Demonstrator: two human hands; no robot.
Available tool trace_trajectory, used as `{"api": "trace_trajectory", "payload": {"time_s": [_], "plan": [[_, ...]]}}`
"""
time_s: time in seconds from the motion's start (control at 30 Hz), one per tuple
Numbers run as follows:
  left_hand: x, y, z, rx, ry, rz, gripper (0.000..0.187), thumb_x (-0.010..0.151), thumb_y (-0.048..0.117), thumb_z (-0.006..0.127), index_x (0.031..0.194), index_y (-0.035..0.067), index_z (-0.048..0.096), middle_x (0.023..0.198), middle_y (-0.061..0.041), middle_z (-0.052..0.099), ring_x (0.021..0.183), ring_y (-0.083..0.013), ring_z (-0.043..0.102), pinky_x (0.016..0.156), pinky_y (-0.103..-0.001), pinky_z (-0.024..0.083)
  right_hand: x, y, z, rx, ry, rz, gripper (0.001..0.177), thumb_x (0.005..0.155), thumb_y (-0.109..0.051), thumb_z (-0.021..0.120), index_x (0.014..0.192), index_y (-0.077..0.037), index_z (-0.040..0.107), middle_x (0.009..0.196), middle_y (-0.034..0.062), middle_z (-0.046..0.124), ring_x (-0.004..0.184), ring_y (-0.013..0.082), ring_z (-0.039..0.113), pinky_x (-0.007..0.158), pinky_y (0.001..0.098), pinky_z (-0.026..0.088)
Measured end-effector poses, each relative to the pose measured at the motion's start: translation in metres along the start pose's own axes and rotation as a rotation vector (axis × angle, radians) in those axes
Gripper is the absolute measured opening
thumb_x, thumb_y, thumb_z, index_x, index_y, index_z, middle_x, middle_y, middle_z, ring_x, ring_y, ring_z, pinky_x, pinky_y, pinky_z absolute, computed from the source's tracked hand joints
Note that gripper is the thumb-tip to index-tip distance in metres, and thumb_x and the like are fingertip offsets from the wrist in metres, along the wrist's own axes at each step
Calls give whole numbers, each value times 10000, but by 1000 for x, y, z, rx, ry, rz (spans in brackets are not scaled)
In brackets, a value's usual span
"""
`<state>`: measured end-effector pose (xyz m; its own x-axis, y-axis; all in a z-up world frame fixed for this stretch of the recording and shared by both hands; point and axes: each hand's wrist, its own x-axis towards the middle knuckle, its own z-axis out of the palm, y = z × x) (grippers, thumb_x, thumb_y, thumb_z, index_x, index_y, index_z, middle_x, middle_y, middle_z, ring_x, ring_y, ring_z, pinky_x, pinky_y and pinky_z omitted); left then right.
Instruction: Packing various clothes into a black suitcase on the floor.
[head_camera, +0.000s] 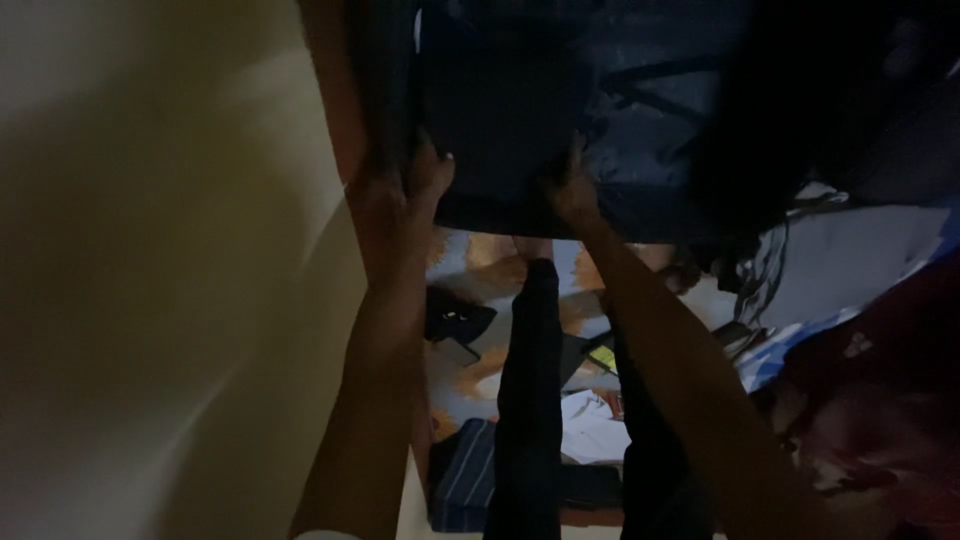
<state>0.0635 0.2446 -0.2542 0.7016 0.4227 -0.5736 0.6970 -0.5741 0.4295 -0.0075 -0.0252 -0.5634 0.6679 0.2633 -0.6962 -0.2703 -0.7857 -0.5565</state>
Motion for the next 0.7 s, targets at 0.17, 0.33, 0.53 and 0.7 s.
{"api": "trace_trajectory", "payload": {"time_s": [0.17, 0.33, 0.53, 0.7], "plan": [[-2, -17, 11, -266, 106, -8, 398, 887, 286, 792, 1155, 22, 659, 1033, -168, 707, 941, -268, 696, 856, -427, 552, -1, -2, 2, -94, -67, 182, 1028, 974, -324, 706, 1668, -165, -35, 1655, 332, 180, 1461, 515, 316, 1198, 530, 290], [67, -162, 174, 215, -76, -16, 901, 800, 167, 831, 1477, -21, 267, 1465, -284, 348, 1253, -404, 487, 1062, -451, 396, -4, -4, -7, -171, -31, 69, 1030, 960, -310, 704, 1672, -167, -27, 1655, 324, 188, 1460, 520, 323, 1202, 545, 300], [143, -108, 173, 448, -53, 171, 1002, 821, 69, 783, 1617, 34, 176, 1693, -174, 162, 1566, -359, 173, 1284, -474, 188, -8, -71, -38, -346, 8, -105, 1034, 902, -292, 743, 1657, -186, 44, 1660, 299, 140, 1488, 526, 269, 1193, 583, 301], [203, -136, 189, 489, -167, 328, 949, 799, 87, 766, 1600, 27, 259, 1698, -190, 176, 1558, -368, 132, 1273, -545, 147, -5, -64, -32, -346, -3, -98, 999, 941, -293, 740, 1659, -202, 52, 1686, 283, 78, 1492, 520, 240, 1162, 606, 312]]}}
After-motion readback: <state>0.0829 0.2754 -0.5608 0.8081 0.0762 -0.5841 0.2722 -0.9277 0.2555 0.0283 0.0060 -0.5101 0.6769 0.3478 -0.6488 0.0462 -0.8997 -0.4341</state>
